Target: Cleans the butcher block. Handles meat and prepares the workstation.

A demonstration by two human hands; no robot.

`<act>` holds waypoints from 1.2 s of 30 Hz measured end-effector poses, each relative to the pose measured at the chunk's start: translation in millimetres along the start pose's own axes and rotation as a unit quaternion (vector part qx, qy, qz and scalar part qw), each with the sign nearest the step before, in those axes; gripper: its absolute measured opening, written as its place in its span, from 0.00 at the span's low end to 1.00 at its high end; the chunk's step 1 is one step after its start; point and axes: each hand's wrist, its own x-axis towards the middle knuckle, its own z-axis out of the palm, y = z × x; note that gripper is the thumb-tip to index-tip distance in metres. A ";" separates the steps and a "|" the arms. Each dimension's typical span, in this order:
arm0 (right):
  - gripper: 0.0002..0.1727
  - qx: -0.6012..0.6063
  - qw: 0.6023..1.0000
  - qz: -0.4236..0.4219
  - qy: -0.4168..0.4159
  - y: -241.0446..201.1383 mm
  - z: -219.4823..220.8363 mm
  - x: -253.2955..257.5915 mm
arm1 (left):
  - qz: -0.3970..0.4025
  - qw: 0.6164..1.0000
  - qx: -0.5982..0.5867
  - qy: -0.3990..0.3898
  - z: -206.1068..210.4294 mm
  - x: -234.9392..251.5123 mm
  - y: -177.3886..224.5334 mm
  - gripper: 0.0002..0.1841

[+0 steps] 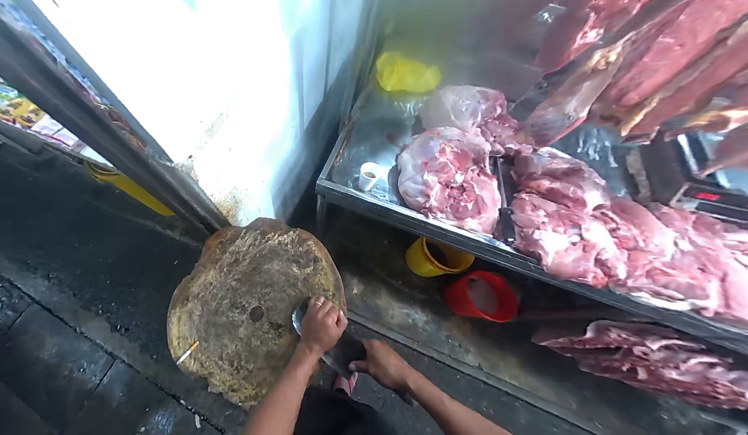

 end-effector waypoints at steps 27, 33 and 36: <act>0.45 0.169 0.976 -0.137 -0.027 31.8 -71.3 -144.7 | 0.145 0.974 -0.032 0.169 -69.1 47.9 139.5 0.23; 0.56 -0.133 0.986 -0.002 0.099 8.9 -23.4 -106.9 | -0.018 0.984 0.126 -0.124 -100.6 2.1 123.5 0.19; 0.55 -0.267 0.955 0.039 0.126 6.5 -5.0 -88.6 | -0.072 0.953 0.106 -0.276 -89.3 -40.5 90.6 0.40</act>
